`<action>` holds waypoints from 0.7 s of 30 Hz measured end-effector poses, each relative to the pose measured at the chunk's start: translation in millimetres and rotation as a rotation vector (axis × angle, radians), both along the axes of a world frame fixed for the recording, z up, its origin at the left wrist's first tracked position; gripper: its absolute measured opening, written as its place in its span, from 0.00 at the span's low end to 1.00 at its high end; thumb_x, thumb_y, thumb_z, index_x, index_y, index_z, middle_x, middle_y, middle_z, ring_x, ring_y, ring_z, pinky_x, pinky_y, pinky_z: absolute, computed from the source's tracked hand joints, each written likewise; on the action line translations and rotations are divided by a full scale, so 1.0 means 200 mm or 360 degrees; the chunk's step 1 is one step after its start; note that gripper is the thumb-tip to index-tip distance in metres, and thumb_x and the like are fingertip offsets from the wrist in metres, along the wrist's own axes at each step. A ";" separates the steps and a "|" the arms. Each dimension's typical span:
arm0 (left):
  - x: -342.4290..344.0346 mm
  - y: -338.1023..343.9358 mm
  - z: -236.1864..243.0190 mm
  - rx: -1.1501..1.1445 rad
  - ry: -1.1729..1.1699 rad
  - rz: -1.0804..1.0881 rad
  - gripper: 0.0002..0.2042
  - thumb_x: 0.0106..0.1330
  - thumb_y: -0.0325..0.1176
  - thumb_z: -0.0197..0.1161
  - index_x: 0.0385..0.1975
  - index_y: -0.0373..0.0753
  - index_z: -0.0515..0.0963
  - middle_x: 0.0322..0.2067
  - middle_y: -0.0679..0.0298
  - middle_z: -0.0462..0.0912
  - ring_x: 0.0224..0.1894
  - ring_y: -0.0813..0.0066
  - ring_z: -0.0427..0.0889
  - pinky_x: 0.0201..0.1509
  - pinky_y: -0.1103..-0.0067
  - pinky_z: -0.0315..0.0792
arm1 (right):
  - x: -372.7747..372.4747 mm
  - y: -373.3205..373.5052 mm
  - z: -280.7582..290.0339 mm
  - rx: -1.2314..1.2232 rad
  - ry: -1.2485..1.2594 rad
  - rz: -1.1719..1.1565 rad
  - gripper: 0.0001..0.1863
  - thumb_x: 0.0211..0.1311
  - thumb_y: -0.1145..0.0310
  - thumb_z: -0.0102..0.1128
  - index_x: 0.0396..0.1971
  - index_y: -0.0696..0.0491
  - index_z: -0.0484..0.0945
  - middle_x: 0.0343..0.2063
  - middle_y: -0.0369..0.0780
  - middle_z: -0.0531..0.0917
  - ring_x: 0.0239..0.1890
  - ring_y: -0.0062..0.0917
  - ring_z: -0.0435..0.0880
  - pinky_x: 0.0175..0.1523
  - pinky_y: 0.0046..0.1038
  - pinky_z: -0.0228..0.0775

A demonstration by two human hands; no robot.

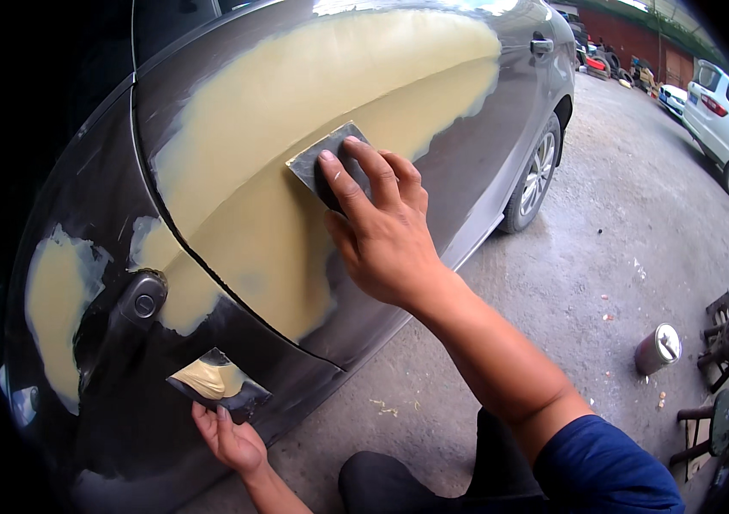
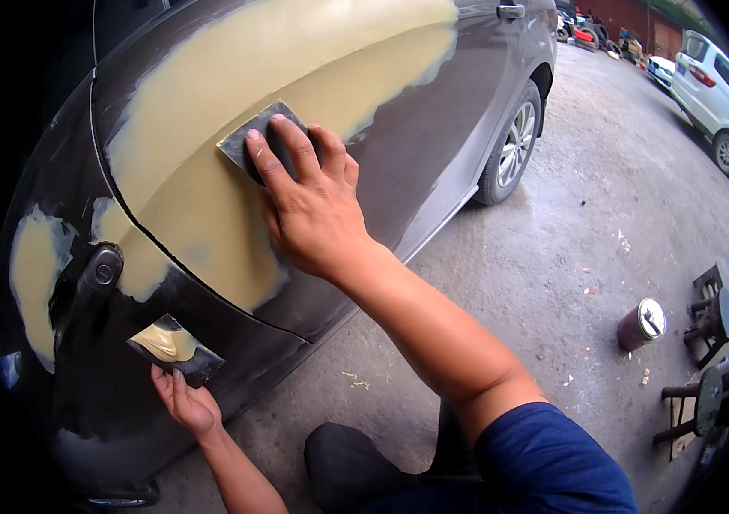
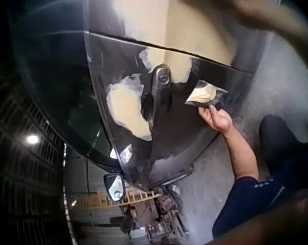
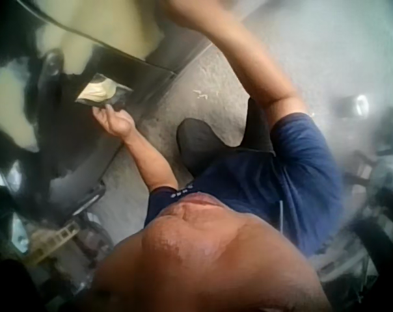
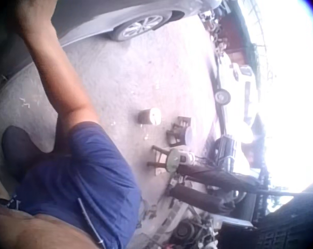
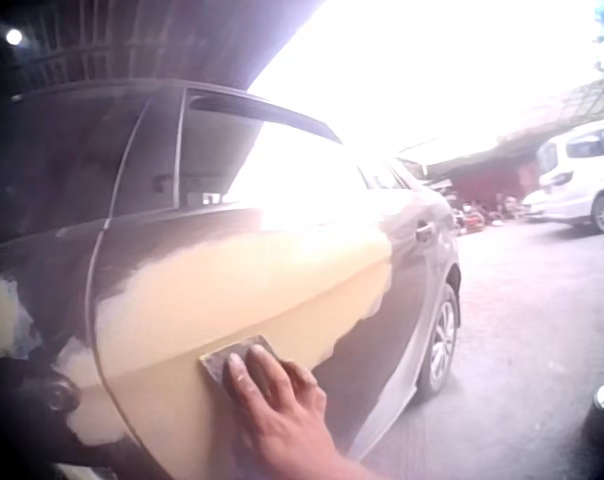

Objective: The person applies a beige body filler to a damaged area on the side of a dark-colored car using a metal spreader. They repeatedly scoop filler from a larger spreader and smooth it onto the car's surface, working to level the material over the repair zone.

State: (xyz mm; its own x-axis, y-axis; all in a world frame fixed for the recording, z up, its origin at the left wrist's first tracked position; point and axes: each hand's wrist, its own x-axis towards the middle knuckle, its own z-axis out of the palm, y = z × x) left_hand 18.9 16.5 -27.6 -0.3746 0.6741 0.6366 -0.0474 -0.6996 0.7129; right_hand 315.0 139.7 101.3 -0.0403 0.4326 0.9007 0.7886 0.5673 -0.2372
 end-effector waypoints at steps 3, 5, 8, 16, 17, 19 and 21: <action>0.00 0.00 0.00 -0.0007 -0.0016 -0.0016 0.22 0.71 0.27 0.49 0.63 0.25 0.62 0.62 0.47 0.69 0.65 0.59 0.67 0.72 0.66 0.56 | -0.01 0.01 0.01 0.0021 0.0004 0.0001 0.34 0.60 0.69 0.64 0.68 0.42 0.67 0.69 0.42 0.60 0.66 0.49 0.58 0.69 0.48 0.53; -0.02 0.00 0.00 0.0010 0.0007 -0.0045 0.23 0.71 0.27 0.48 0.64 0.25 0.61 0.63 0.47 0.68 0.66 0.59 0.67 0.72 0.66 0.55 | -0.02 0.02 0.01 0.0022 0.0016 0.0007 0.35 0.59 0.69 0.65 0.68 0.42 0.67 0.69 0.43 0.60 0.66 0.49 0.58 0.69 0.48 0.53; -0.04 0.01 -0.02 0.0044 0.0043 -0.0104 0.23 0.71 0.26 0.48 0.65 0.26 0.61 0.65 0.47 0.67 0.68 0.59 0.65 0.74 0.67 0.54 | -0.02 0.03 0.02 0.0053 0.0028 0.0002 0.35 0.59 0.70 0.65 0.68 0.42 0.66 0.69 0.43 0.60 0.66 0.49 0.58 0.69 0.49 0.53; -0.05 0.00 -0.04 0.0050 0.0036 -0.0101 0.23 0.71 0.26 0.48 0.65 0.26 0.61 0.65 0.48 0.67 0.68 0.60 0.66 0.73 0.67 0.55 | -0.05 0.09 0.00 0.0188 0.0030 -0.0009 0.31 0.60 0.70 0.58 0.66 0.43 0.68 0.67 0.43 0.63 0.64 0.49 0.59 0.62 0.51 0.57; -0.05 0.00 -0.05 0.0055 0.0032 -0.0105 0.23 0.71 0.26 0.48 0.65 0.27 0.61 0.65 0.48 0.67 0.68 0.60 0.66 0.73 0.67 0.55 | -0.05 0.09 0.00 0.0192 0.0027 -0.0013 0.31 0.60 0.70 0.58 0.66 0.43 0.68 0.67 0.43 0.63 0.63 0.49 0.59 0.62 0.51 0.57; -0.06 0.00 -0.05 0.0064 0.0024 -0.0111 0.23 0.71 0.26 0.48 0.65 0.27 0.61 0.65 0.48 0.67 0.67 0.60 0.66 0.73 0.67 0.55 | -0.05 0.07 -0.01 0.0161 -0.0007 -0.0023 0.36 0.56 0.73 0.63 0.67 0.43 0.67 0.67 0.44 0.62 0.63 0.50 0.60 0.64 0.50 0.57; -0.06 0.00 -0.06 0.0055 0.0015 -0.0095 0.23 0.71 0.26 0.48 0.65 0.27 0.62 0.65 0.48 0.67 0.67 0.60 0.66 0.73 0.67 0.55 | -0.04 0.06 -0.02 0.0132 -0.0024 -0.0022 0.38 0.53 0.74 0.65 0.68 0.43 0.67 0.67 0.44 0.62 0.62 0.50 0.61 0.65 0.49 0.58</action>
